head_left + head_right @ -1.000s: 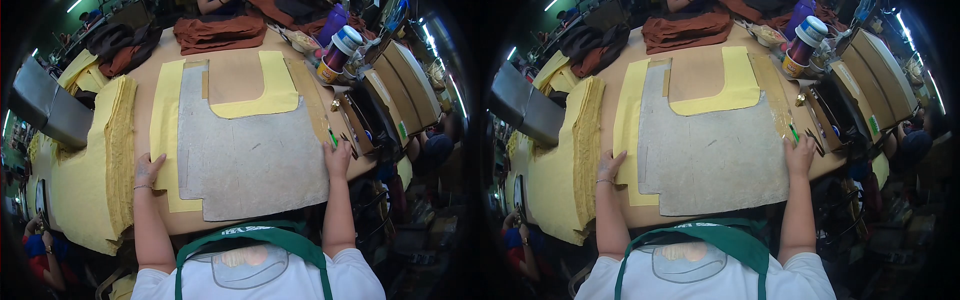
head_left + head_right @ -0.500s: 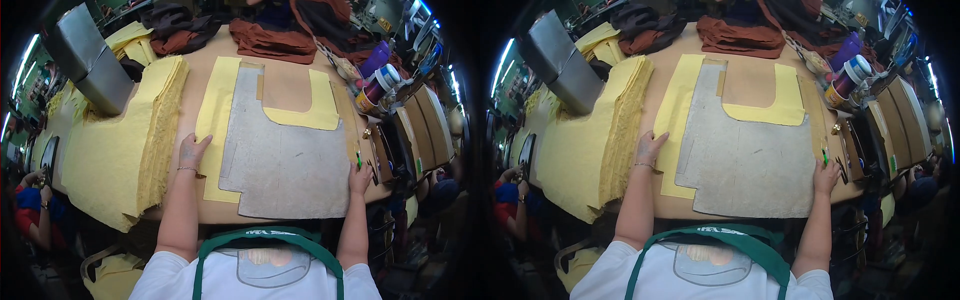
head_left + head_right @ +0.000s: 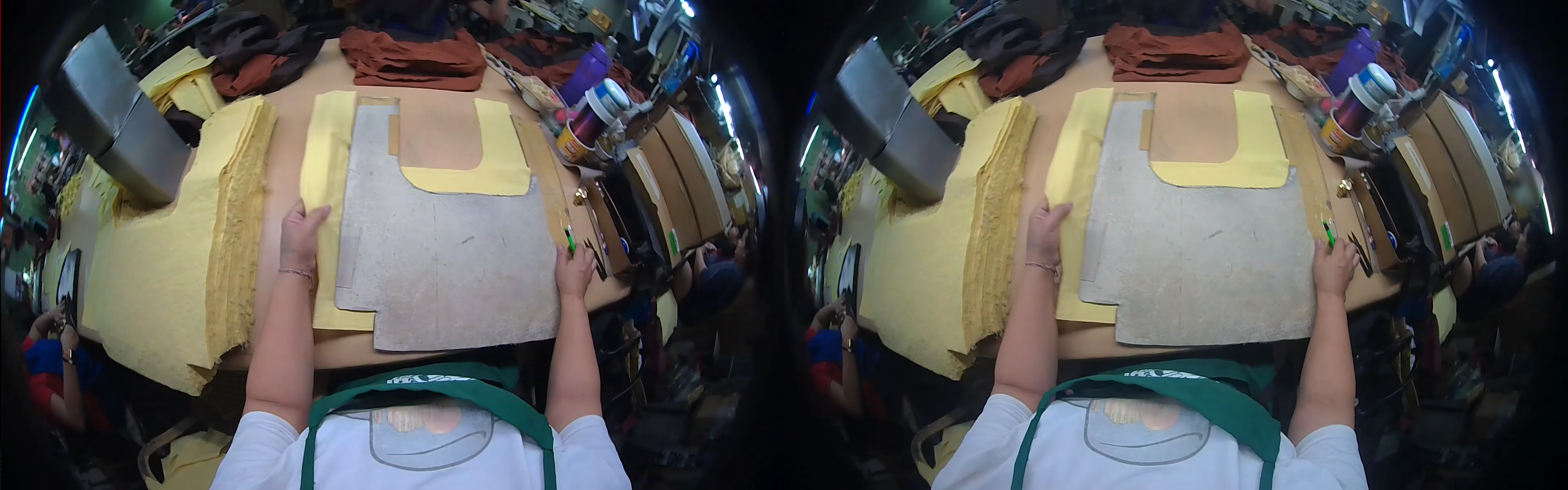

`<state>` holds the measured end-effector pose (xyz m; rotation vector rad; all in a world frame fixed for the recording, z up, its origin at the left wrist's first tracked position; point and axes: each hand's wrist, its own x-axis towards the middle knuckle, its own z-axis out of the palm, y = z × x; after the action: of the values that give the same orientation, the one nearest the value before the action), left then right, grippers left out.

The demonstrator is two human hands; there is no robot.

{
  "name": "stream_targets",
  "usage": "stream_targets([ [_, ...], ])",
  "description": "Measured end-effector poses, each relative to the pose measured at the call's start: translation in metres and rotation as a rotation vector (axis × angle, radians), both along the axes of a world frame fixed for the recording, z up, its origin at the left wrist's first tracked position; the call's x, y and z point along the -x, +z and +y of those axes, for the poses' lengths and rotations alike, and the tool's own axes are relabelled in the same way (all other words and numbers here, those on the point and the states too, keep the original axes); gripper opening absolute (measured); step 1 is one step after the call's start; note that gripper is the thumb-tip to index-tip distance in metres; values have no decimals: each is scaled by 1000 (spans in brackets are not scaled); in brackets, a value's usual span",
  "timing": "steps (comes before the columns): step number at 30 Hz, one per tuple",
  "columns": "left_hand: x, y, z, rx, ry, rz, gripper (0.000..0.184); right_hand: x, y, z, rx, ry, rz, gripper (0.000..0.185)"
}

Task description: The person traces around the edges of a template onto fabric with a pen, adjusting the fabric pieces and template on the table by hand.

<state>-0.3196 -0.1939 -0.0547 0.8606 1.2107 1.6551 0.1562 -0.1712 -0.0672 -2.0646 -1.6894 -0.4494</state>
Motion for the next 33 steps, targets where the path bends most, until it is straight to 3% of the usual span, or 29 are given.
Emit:
stream_targets([
  [3,17,21,16,-99,-86,-190,36,0,1,0,-9,-17,-5,33],
  [7,72,70,4,-204,-13,-258,36,-8,-2,-1,-54,-15,-24,33],
  [11,158,106,-56,-273,214,-152,37,-4,0,8,-86,122,-8,31],
  [13,202,119,-112,-264,396,-42,37,-7,2,12,-30,66,60,33],
  [15,243,129,-181,-208,600,94,38,-21,-6,20,0,19,-151,39],
  [16,260,133,-222,-152,720,183,38,-38,-17,31,-59,59,-91,41],
  [17,276,136,-266,-91,836,255,38,-23,-1,27,97,87,16,41],
  [19,295,138,-364,114,1088,432,38,-30,-2,31,73,216,-21,41],
  [21,298,133,-458,375,1306,587,39,-30,0,32,48,273,-159,46],
  [24,284,108,-583,863,1497,759,39,-50,-17,44,-52,106,-369,51],
  [28,242,55,-710,1483,1417,879,40,-30,0,32,135,52,-232,51],
  [30,207,26,-757,1644,1319,849,40,-21,4,22,17,165,-244,46],
  [33,163,-14,-803,1774,1256,758,41,-31,-8,26,127,-30,-242,38],
])
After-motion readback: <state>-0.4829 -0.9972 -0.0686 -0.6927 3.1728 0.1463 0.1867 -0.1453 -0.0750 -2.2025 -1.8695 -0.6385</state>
